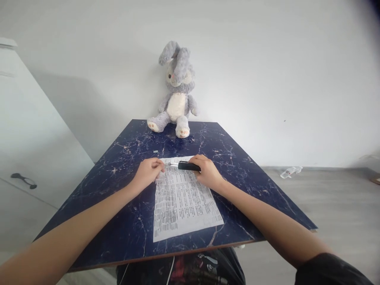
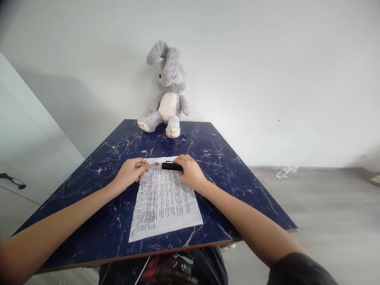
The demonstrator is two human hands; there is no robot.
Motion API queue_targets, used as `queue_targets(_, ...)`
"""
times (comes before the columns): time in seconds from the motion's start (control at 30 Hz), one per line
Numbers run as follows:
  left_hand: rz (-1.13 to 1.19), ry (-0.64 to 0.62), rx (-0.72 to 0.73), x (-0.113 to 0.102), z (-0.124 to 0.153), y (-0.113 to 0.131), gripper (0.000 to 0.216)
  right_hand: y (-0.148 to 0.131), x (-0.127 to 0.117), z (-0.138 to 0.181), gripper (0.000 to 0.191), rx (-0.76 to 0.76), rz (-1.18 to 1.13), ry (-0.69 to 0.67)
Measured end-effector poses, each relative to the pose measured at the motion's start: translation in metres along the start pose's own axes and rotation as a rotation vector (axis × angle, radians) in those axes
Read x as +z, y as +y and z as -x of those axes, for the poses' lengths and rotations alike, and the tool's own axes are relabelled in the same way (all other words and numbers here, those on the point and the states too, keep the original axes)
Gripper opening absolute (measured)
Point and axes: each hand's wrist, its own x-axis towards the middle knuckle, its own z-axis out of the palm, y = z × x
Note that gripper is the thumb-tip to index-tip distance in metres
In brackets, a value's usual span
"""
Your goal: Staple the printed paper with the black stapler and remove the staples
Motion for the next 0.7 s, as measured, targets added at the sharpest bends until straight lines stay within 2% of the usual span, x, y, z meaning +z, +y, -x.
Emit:
queue_targets(0.1, -0.245, 0.138, 0.191, -0.007, -0.005, -0.005, 0.013, -0.002, -0.003, 0.000, 0.041, 0.038, -0.042, 0.011)
queue_targets(0.2, -0.452, 0.219, 0.358, -0.016, -0.014, -0.013, 0.020, -0.004, -0.008, -0.001, 0.036, 0.075, -0.114, -0.007)
queue_targets(0.33, -0.606, 0.099, 0.428, -0.020, -0.024, -0.021, 0.031, -0.008, -0.012, -0.003, 0.034, 0.040, -0.215, -0.132)
queue_targets(0.53, -0.574, -0.119, 0.484, -0.012, -0.022, -0.021, 0.027, -0.015, -0.019, -0.002, 0.028, -0.044, -0.285, -0.309)
queue_targets(0.63, -0.542, -0.143, 0.483, -0.010, -0.020, -0.020, 0.022, -0.014, -0.023, -0.004, 0.022, -0.088, -0.290, -0.404)
queue_targets(0.7, -0.522, -0.141, 0.493, -0.008, -0.020, -0.018, 0.020, -0.010, -0.024, -0.005, 0.025, -0.125, -0.338, -0.427)
